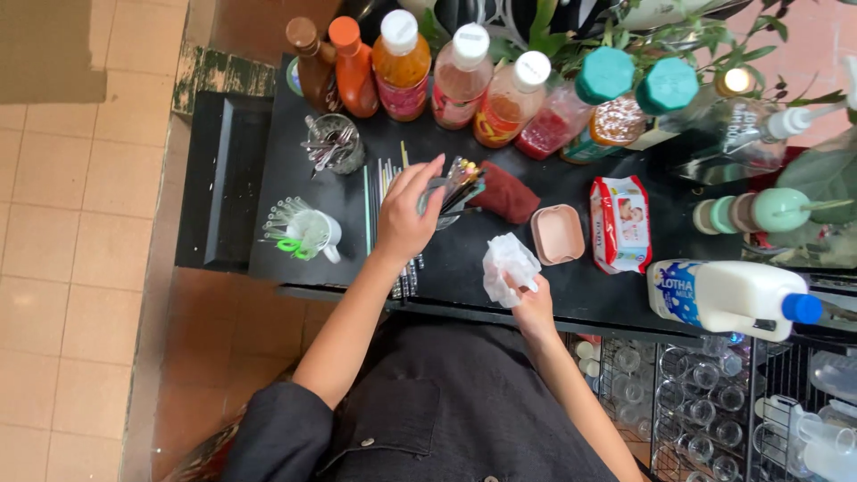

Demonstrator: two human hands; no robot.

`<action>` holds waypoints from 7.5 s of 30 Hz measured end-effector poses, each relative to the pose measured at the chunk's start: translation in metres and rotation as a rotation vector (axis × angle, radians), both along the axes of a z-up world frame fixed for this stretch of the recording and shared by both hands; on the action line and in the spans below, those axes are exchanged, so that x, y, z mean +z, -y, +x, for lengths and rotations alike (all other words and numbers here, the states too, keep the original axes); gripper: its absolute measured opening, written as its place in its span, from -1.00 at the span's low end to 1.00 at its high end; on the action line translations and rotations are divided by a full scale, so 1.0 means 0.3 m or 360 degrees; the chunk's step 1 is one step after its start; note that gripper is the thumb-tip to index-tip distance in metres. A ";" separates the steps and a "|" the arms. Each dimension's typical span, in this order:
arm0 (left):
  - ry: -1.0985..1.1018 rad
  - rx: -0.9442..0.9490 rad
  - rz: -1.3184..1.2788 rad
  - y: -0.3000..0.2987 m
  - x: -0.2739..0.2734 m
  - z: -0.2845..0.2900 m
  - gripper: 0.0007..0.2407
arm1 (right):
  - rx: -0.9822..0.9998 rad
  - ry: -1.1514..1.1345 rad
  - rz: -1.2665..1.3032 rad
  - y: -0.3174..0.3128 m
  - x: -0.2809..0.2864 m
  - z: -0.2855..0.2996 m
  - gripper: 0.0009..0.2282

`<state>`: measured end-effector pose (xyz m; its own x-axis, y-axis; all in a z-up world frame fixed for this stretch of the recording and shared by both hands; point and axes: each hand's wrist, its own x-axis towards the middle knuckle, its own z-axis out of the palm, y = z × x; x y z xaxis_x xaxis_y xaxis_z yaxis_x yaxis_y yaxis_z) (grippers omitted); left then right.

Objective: Cleaning and wiping reusable glass straws with a cloth at a counter.

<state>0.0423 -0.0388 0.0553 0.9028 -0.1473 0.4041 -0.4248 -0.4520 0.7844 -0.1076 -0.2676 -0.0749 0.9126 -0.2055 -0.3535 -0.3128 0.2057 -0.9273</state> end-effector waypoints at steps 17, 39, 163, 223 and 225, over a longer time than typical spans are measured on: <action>0.0194 0.0352 -0.0818 -0.098 0.078 -0.166 -0.90 | 0.0424 0.0078 0.0294 0.183 -0.041 0.013 -0.67; -0.1069 -0.0707 -0.0473 -0.025 -0.195 -0.420 -0.83 | -0.0122 0.0642 0.0027 0.099 0.357 0.079 -0.69; -0.0127 -0.0532 0.0334 0.186 -0.629 -0.229 -0.90 | 0.0960 0.0724 -0.0851 0.165 0.132 0.135 -0.85; -0.0174 -0.0502 0.0357 0.203 -0.661 -0.234 -0.79 | 0.0776 0.1203 -0.0797 0.100 0.068 0.125 -0.83; -0.0220 -0.0489 0.0484 0.206 -0.681 -0.238 -0.79 | 0.0771 0.0388 -0.0747 0.083 -0.055 0.120 -0.86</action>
